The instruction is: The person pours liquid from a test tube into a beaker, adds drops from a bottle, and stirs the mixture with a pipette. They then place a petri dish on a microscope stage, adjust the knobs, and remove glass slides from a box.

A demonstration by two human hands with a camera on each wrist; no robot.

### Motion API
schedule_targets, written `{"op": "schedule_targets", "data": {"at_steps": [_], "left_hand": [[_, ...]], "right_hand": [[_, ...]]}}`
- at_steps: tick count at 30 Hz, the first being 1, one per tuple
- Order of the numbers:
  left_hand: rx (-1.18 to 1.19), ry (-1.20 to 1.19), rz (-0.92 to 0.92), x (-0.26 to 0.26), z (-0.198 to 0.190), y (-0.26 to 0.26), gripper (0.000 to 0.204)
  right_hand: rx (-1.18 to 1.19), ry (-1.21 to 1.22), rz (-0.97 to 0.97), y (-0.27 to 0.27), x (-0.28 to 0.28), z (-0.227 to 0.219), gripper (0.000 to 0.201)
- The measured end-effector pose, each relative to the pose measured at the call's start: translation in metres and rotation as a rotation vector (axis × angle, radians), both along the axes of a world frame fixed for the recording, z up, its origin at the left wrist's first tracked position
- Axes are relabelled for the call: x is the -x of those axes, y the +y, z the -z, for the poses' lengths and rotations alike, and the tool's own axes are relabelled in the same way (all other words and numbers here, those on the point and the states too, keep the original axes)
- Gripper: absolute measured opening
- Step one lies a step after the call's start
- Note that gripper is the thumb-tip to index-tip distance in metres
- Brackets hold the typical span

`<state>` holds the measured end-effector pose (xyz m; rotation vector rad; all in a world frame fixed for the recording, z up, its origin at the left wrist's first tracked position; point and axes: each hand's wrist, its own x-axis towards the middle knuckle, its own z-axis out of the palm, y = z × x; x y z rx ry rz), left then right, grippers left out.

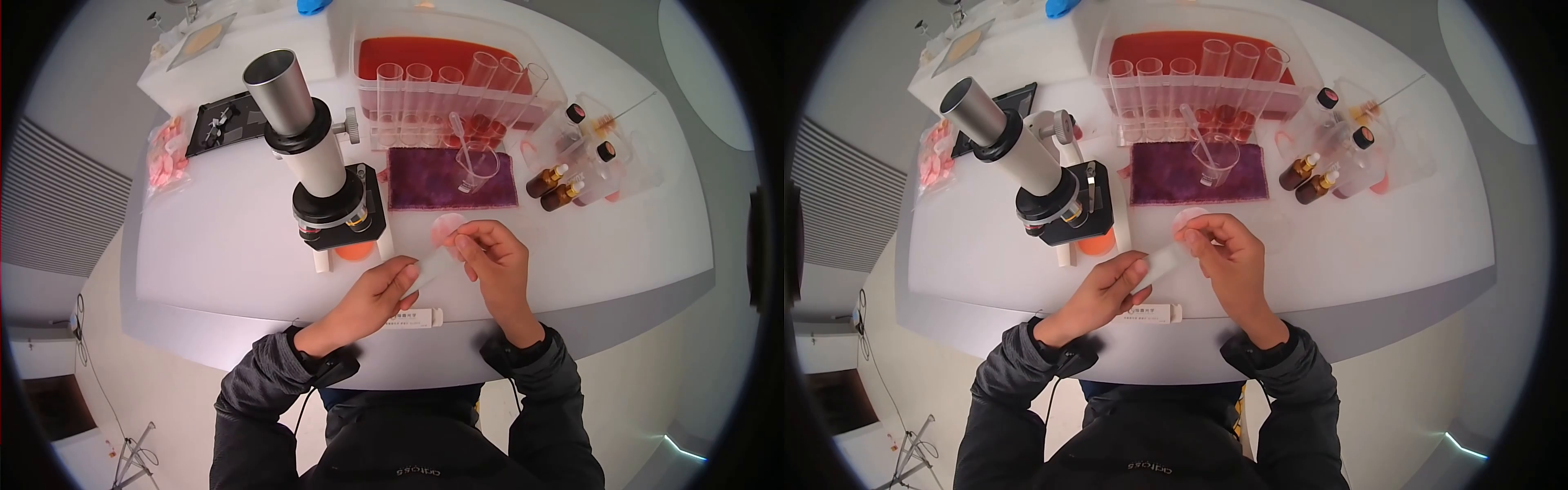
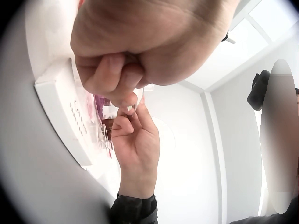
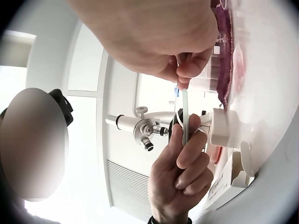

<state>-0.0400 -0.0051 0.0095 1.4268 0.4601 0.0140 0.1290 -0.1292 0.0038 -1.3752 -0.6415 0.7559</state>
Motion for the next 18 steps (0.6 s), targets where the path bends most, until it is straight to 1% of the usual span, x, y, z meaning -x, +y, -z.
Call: {"op": "schedule_targets", "data": {"at_steps": [7, 10, 13, 16, 18], "left_hand": [[0.087, 0.013, -0.002, 0.001, -0.005, 0.002, 0.040], [0.078, 0.010, 0.005, 0.001, -0.005, 0.002, 0.044], [0.116, 0.044, -0.018, 0.000, -0.008, 0.003, 0.047], [0.198, 0.040, -0.022, 0.001, -0.011, 0.006, 0.043], [0.103, -0.002, -0.015, -0.001, -0.001, 0.004, 0.037]], "right_hand": [[-0.004, -0.005, 0.001, -0.001, -0.001, 0.001, 0.013], [0.004, -0.010, 0.006, 0.000, 0.000, 0.000, 0.013], [-0.015, -0.007, 0.003, 0.000, 0.000, 0.000, 0.013], [0.010, -0.011, -0.003, 0.000, 0.000, 0.001, 0.013], [0.007, -0.029, -0.015, 0.000, 0.001, 0.000, 0.013]]}}
